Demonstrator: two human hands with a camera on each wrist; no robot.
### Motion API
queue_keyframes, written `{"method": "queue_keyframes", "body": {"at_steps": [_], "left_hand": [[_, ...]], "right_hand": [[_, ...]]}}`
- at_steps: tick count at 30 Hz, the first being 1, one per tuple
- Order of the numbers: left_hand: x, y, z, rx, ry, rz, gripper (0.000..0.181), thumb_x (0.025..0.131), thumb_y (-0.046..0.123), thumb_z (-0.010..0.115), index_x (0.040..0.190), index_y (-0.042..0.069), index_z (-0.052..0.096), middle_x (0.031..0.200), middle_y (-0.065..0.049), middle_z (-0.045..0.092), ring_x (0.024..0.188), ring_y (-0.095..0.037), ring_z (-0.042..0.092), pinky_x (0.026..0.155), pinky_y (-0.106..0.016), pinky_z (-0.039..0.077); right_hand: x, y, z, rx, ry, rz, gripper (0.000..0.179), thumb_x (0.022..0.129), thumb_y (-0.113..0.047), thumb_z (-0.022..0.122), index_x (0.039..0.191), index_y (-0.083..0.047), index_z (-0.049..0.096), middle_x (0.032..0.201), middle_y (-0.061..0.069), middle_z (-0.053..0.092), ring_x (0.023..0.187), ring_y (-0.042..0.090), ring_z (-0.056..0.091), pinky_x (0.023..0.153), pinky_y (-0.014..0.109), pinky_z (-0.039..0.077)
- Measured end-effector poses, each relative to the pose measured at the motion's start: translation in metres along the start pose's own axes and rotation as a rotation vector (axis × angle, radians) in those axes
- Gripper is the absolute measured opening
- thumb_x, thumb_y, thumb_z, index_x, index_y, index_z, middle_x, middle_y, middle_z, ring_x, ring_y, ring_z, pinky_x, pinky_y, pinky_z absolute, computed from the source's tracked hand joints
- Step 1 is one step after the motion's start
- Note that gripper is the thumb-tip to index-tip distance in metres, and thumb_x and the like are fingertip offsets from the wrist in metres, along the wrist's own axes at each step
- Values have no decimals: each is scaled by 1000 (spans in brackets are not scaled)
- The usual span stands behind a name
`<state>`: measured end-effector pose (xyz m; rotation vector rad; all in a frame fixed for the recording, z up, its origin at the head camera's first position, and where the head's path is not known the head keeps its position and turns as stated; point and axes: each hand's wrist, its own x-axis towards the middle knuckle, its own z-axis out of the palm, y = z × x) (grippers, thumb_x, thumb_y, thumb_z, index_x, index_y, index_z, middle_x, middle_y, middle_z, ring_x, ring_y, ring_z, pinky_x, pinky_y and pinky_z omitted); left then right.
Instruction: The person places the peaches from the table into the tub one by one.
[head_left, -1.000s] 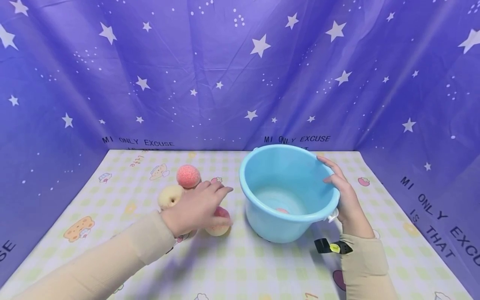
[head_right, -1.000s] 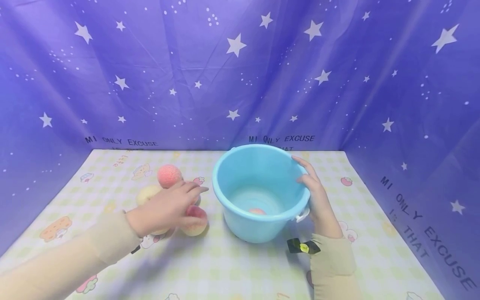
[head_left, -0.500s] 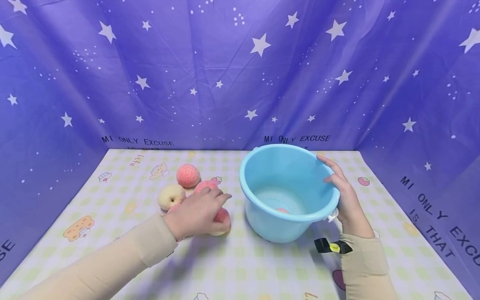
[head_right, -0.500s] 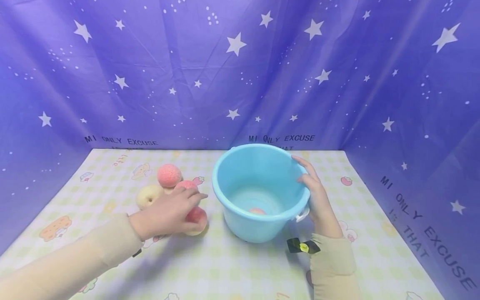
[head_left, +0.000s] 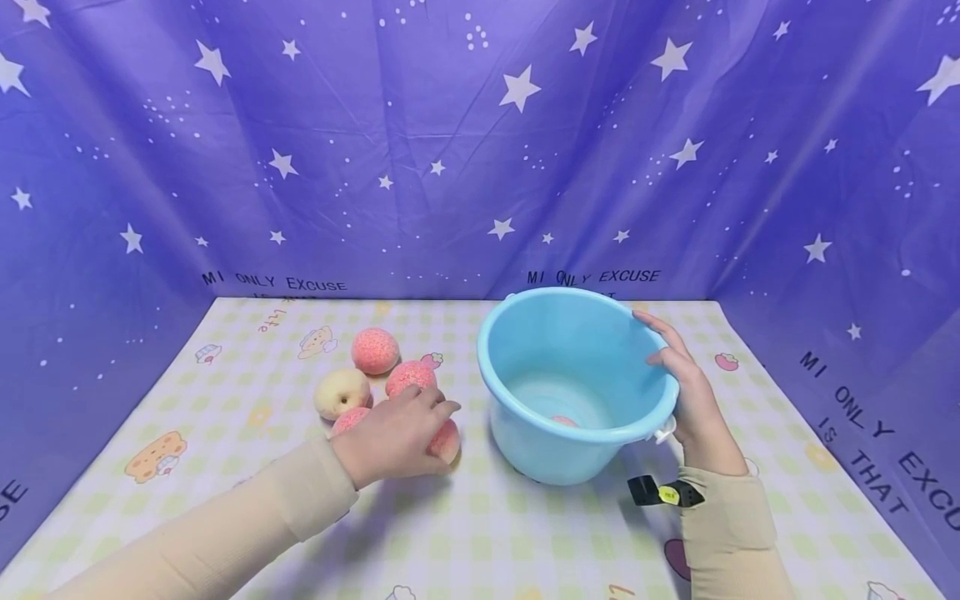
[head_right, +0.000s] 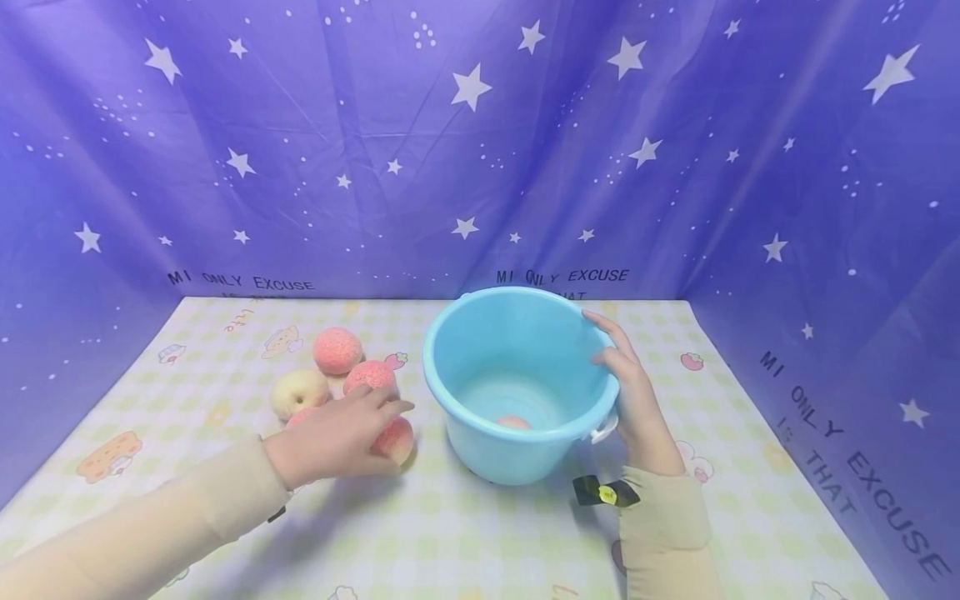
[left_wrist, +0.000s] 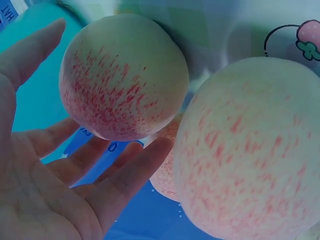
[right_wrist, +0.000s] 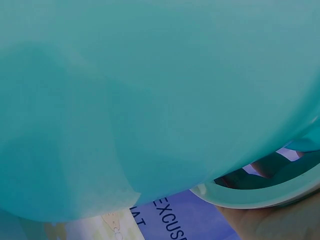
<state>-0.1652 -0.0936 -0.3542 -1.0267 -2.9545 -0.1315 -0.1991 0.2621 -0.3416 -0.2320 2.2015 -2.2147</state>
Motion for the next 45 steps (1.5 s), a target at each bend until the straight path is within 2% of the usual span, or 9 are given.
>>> {"method": "queue_keyframes", "body": {"at_steps": [6,11,18,22,29,34,41,45], "left_hand": [[-1,-1,5,6,25,28,63,73,35,84,125,6,64,116,-10,63,101,-29,60,84,-37,54],[-2,-1,7,16,43,36,58,71,30,85,120,6,65,112,-11,64,93,-29,60,79,-36,54],[-2,0,7,9,17,12,51,69,21,85,114,8,65,108,-12,62,78,-27,56,63,-32,50],[-1,0,8,-2,5,-1,49,69,18,83,113,8,65,108,-12,61,75,-26,53,59,-30,48],[-2,-2,10,-8,19,5,47,70,17,80,114,8,65,107,-11,62,81,-26,56,63,-31,48],[-3,-3,13,-10,59,23,43,72,17,76,113,8,66,101,-9,61,75,-21,55,62,-29,47],[-2,-4,13,-28,54,6,46,73,20,77,115,7,66,100,-9,61,74,-21,55,62,-29,46],[-1,-3,12,-18,80,18,46,74,23,76,116,7,66,100,-10,62,75,-22,58,61,-31,49]], "right_hand": [[0,0,0,3,0,1,66,91,-5,28,152,-27,31,157,3,22,130,17,36,94,25,42],[1,1,0,2,1,1,66,90,-5,28,153,-27,31,157,3,22,129,17,36,94,25,42],[1,0,0,4,0,-1,66,90,-5,28,151,-28,32,156,3,23,129,17,37,94,24,42],[1,0,1,2,3,2,66,90,-5,28,152,-28,32,157,3,23,130,17,35,94,24,41],[1,0,0,2,4,5,66,90,-5,28,152,-28,32,157,2,22,132,18,34,94,25,40],[1,0,1,4,5,5,66,90,-5,28,152,-28,32,157,3,21,131,18,34,95,25,41],[1,0,1,9,5,4,66,90,-5,28,152,-28,32,157,3,22,130,18,35,95,25,41],[1,0,0,10,5,4,66,90,-5,28,152,-28,32,158,2,21,132,19,33,95,25,40]]}}
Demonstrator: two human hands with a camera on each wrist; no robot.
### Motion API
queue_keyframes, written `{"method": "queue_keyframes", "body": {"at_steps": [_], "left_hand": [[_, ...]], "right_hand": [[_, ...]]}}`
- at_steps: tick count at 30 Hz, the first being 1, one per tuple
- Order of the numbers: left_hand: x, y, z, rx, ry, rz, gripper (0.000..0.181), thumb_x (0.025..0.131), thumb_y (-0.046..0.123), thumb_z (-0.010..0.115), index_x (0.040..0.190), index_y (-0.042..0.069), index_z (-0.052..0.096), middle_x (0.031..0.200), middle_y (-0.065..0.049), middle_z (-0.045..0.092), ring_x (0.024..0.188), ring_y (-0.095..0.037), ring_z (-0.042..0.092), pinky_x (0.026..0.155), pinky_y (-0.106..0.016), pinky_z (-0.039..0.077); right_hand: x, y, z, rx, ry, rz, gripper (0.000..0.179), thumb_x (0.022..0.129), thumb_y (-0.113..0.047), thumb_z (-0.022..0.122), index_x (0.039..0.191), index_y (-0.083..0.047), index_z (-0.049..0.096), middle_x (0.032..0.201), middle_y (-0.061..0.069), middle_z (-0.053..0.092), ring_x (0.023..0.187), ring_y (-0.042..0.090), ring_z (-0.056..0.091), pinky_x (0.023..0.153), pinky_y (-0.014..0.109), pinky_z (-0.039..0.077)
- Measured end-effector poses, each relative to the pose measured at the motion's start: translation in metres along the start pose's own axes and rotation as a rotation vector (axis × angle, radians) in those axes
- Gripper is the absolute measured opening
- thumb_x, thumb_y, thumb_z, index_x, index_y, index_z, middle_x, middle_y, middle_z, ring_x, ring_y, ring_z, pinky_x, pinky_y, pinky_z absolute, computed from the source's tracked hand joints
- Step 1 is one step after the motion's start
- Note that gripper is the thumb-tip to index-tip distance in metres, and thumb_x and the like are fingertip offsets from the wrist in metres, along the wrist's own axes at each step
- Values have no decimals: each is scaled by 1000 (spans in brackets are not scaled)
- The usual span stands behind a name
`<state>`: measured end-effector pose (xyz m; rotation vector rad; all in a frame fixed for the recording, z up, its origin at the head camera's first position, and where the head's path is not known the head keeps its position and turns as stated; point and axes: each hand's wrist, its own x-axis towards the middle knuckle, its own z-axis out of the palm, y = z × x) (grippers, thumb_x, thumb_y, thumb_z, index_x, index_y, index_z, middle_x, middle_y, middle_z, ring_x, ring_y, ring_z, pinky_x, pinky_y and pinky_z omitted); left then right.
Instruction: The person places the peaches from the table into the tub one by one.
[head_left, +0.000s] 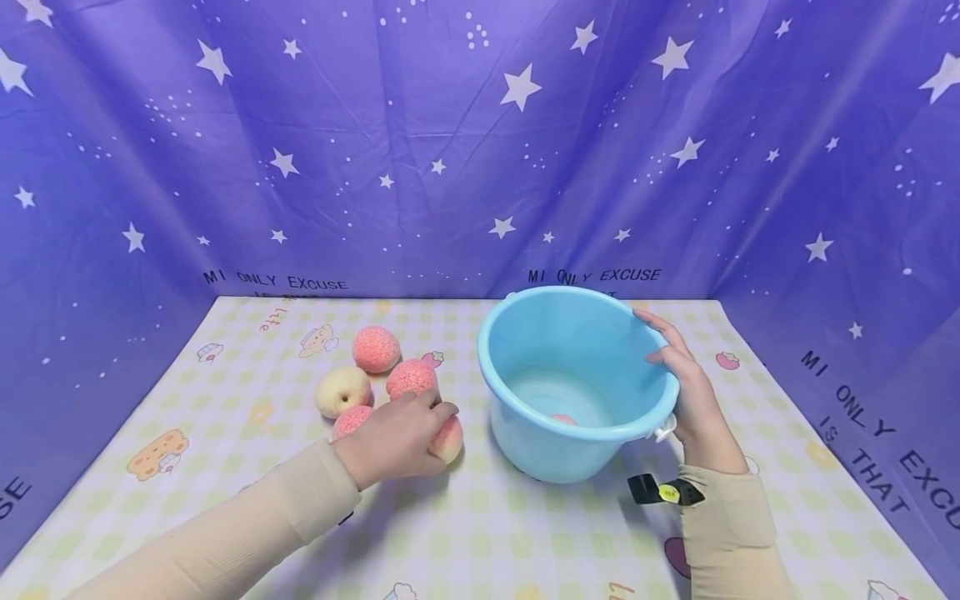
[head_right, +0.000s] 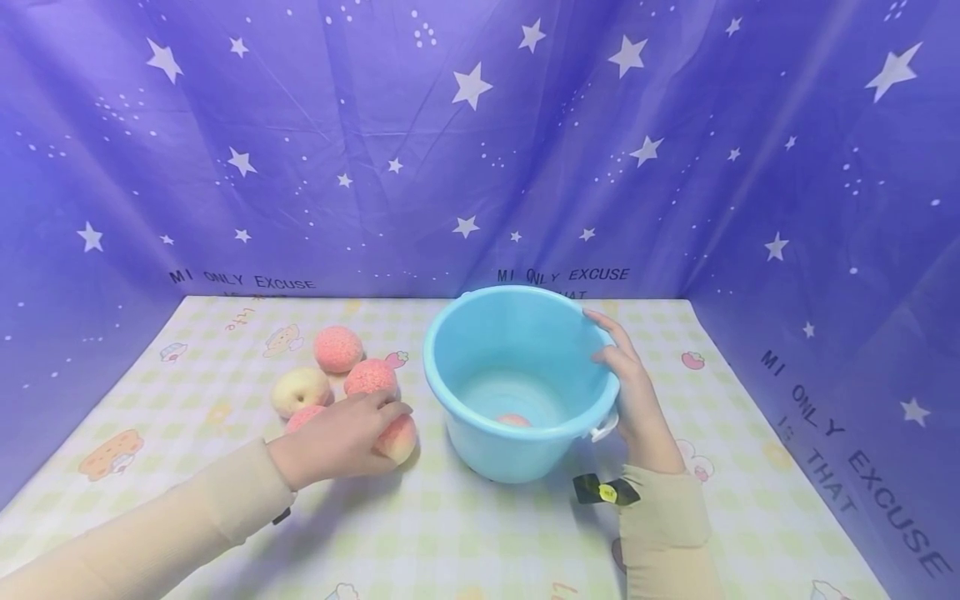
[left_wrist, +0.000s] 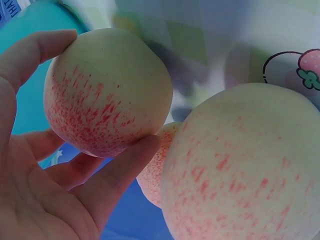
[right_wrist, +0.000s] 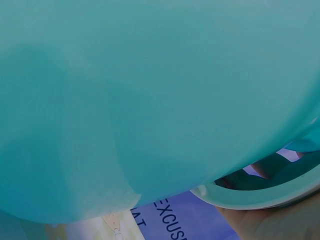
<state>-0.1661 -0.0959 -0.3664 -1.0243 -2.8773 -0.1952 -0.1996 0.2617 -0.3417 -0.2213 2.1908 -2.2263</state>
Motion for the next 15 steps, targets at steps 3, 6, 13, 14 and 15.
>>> {"method": "queue_keyframes", "body": {"at_steps": [3,6,13,14,15], "left_hand": [[0,0,-2,-5,15,-1,46,75,24,75,116,7,66,99,-10,63,75,-21,59,61,-31,49],[1,1,-4,-14,22,-7,47,75,25,75,118,7,65,100,-10,63,75,-21,60,62,-30,49],[1,3,-14,-28,30,-32,50,77,31,73,120,8,64,104,-10,64,79,-23,61,60,-33,50],[1,3,-16,-30,29,-40,51,77,32,72,121,9,64,105,-10,64,81,-24,62,63,-35,51],[1,3,-18,-33,27,-46,51,77,33,72,122,9,64,107,-10,64,85,-24,63,65,-35,52]], "right_hand": [[0,1,0,1,1,-1,66,90,-5,28,152,-28,32,157,2,22,132,18,34,95,25,40],[0,1,-1,2,2,-2,66,90,-5,28,152,-28,32,157,2,23,130,17,35,95,25,41],[0,1,-1,5,2,-5,66,90,-4,28,152,-27,33,156,3,23,129,16,36,95,25,41],[0,1,0,5,2,-5,66,90,-4,28,151,-27,33,156,3,23,129,17,36,95,25,41],[1,1,0,5,2,-6,66,90,-4,28,151,-27,33,156,3,23,130,17,36,95,25,40]]}}
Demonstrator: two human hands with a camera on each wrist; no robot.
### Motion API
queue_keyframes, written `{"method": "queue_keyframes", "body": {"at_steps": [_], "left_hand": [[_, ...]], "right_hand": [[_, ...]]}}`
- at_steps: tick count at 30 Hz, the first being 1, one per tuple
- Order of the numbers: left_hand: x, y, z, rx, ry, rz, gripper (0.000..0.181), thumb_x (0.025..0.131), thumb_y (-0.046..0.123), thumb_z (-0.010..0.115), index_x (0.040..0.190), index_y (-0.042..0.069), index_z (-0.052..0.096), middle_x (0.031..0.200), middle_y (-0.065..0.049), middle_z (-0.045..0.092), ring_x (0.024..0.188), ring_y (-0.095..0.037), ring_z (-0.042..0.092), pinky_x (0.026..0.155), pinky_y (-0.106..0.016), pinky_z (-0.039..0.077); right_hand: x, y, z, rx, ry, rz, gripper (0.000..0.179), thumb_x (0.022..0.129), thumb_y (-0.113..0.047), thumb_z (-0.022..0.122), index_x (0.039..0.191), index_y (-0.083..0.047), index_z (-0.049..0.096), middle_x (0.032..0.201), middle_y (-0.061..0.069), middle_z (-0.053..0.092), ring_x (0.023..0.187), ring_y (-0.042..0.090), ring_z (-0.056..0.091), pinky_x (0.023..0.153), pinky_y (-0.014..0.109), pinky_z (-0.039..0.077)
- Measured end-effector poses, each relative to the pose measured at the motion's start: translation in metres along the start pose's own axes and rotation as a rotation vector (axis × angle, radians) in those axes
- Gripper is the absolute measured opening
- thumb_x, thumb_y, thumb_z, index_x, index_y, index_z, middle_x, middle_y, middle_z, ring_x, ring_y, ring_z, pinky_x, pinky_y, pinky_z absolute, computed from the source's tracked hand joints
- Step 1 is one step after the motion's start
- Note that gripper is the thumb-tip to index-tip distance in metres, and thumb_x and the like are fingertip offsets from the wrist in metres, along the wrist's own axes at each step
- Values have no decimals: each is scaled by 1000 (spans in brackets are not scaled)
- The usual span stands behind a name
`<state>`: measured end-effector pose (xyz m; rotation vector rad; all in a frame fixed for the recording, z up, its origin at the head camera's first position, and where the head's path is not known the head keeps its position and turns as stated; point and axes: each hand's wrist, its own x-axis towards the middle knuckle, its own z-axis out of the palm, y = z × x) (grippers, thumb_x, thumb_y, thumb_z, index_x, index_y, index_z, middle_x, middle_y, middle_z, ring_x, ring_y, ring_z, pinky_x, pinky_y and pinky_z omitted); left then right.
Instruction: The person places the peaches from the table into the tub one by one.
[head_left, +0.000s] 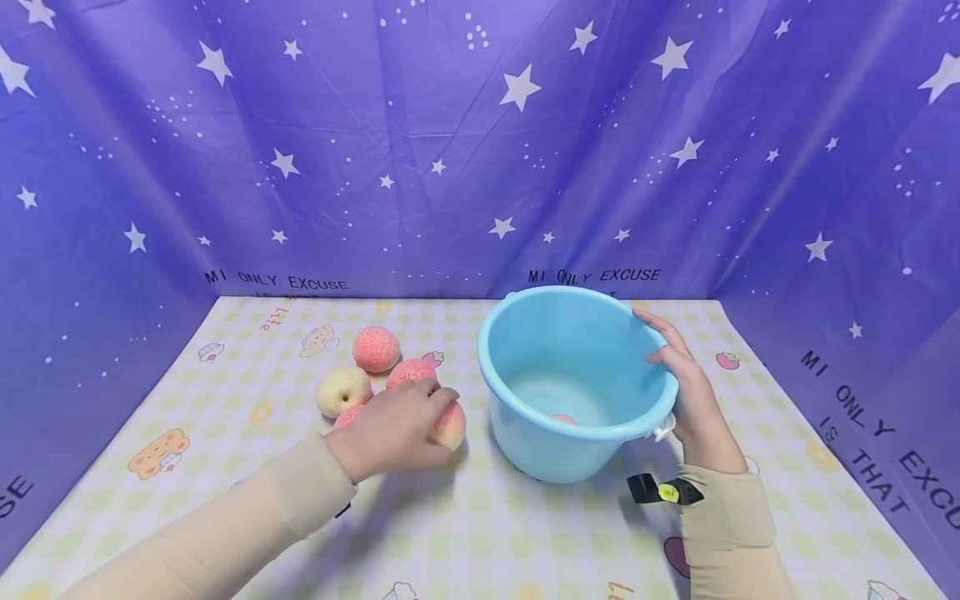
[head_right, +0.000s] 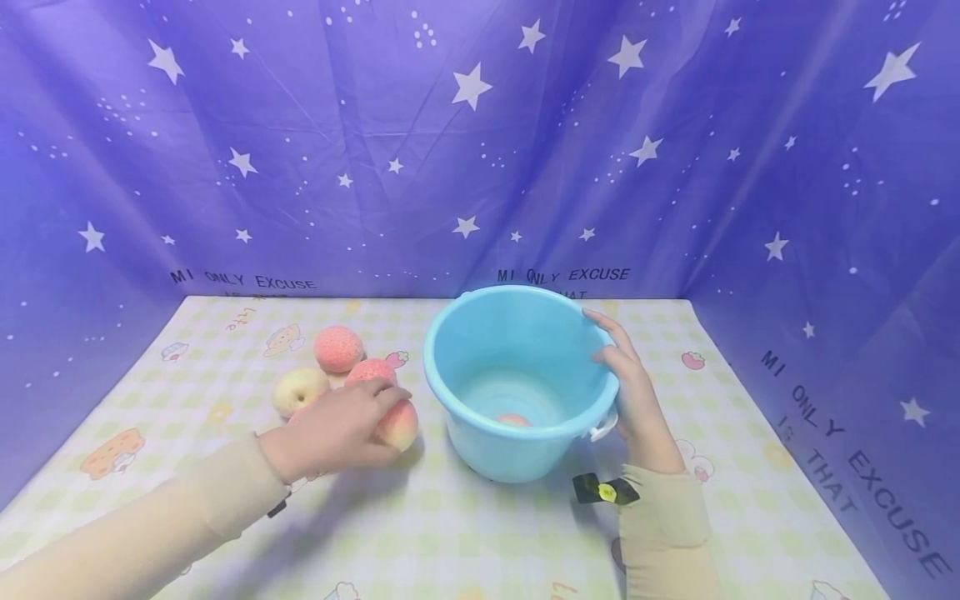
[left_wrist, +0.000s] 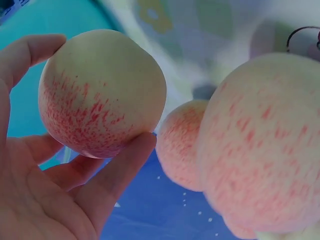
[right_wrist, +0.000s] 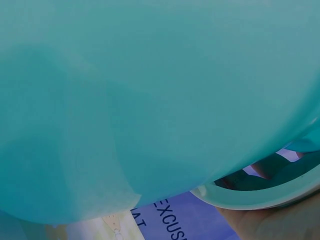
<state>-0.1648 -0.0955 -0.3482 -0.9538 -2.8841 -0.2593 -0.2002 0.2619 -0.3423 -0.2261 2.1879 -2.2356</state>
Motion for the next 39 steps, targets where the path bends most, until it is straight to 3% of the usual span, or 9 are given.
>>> {"method": "queue_keyframes", "body": {"at_steps": [6,13,23,39], "left_hand": [[2,1,-11,28,46,1,54,75,36,71,122,10,64,115,-11,65,106,-30,62,80,-41,56],[4,3,-28,32,42,-25,62,75,40,70,129,10,60,126,-13,62,107,-35,62,88,-45,54],[6,8,-48,63,152,4,61,73,37,68,126,8,62,114,-10,65,94,-29,63,77,-38,54],[13,13,-66,60,151,-48,63,73,40,67,129,11,61,117,-10,64,97,-29,60,75,-42,53]], "right_hand": [[0,-1,-1,3,-2,-3,66,90,-4,28,152,-27,33,157,2,22,133,19,33,96,25,39],[-1,-2,-2,-1,1,-8,66,90,-4,28,152,-27,33,157,3,22,130,17,35,95,24,40],[-1,0,-2,5,-1,-20,66,90,-4,29,152,-27,34,157,2,23,127,14,37,95,25,40],[-2,0,0,-2,1,-4,67,89,-5,29,152,-28,33,159,3,20,130,18,34,97,28,38]]}}
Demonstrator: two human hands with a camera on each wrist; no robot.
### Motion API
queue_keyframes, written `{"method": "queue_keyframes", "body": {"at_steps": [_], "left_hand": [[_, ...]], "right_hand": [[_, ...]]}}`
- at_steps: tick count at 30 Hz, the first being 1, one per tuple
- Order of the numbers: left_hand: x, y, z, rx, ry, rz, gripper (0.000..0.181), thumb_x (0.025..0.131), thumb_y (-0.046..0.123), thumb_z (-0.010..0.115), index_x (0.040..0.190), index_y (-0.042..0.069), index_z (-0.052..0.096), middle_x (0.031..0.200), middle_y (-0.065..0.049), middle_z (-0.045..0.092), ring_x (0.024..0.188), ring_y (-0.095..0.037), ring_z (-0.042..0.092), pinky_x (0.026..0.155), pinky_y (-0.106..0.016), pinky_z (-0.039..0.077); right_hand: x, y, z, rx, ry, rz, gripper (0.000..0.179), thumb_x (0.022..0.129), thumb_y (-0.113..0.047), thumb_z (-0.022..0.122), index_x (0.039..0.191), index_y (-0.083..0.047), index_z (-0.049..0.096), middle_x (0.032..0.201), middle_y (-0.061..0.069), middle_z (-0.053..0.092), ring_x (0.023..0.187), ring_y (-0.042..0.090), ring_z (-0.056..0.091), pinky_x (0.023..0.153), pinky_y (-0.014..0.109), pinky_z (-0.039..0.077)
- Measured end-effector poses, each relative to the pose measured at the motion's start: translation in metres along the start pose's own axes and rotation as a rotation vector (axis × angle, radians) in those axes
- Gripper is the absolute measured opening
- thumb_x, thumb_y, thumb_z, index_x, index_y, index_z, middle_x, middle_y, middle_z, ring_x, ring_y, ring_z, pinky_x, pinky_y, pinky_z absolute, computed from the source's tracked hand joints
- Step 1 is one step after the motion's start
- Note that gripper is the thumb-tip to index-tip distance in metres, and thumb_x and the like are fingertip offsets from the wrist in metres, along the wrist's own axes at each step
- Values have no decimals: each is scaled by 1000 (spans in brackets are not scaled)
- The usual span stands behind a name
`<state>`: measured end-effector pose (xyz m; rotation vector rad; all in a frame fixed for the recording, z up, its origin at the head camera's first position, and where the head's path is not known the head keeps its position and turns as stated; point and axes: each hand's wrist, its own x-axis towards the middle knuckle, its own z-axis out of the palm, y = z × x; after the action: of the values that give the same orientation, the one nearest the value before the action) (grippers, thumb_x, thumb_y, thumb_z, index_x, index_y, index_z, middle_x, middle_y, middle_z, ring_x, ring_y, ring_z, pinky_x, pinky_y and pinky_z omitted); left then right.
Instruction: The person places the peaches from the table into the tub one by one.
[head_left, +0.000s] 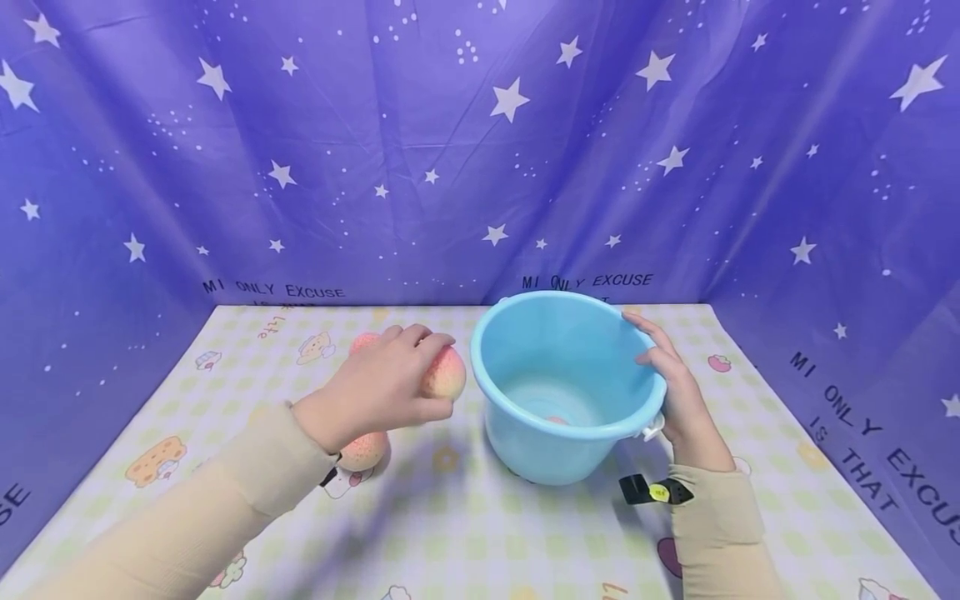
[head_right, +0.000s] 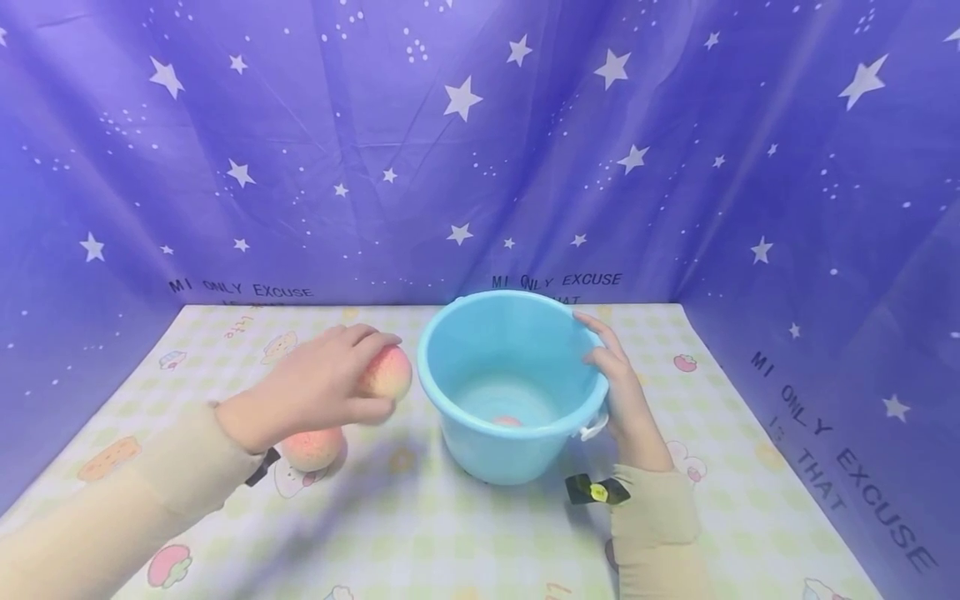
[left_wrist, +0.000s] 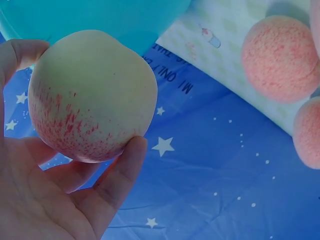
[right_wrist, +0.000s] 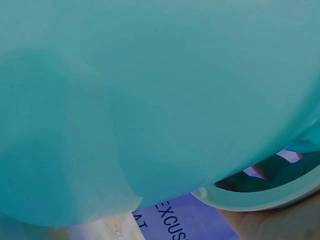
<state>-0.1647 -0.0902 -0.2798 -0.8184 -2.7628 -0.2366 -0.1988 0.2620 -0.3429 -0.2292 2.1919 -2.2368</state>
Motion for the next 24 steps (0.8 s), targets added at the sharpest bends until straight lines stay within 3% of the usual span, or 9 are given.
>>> {"method": "queue_keyframes", "body": {"at_steps": [5,16,24], "left_hand": [[5,2,-9,26,1,-7,64,73,42,67,130,13,60,117,-9,64,96,-27,60,68,-43,53],[19,4,-25,54,-4,30,66,75,43,67,131,8,60,116,-13,64,97,-30,60,77,-42,54],[26,6,-33,58,-42,18,66,77,45,67,133,10,59,117,-12,64,97,-31,60,78,-42,54]], "right_hand": [[0,0,0,-5,1,4,68,89,-5,29,153,-26,31,159,3,20,131,18,34,98,29,37],[0,-1,1,-15,6,3,68,88,-5,29,153,-25,31,159,2,20,134,20,32,100,33,34],[-1,-1,0,-13,0,-1,68,89,-5,28,154,-25,31,159,2,21,130,17,34,98,28,37]]}}
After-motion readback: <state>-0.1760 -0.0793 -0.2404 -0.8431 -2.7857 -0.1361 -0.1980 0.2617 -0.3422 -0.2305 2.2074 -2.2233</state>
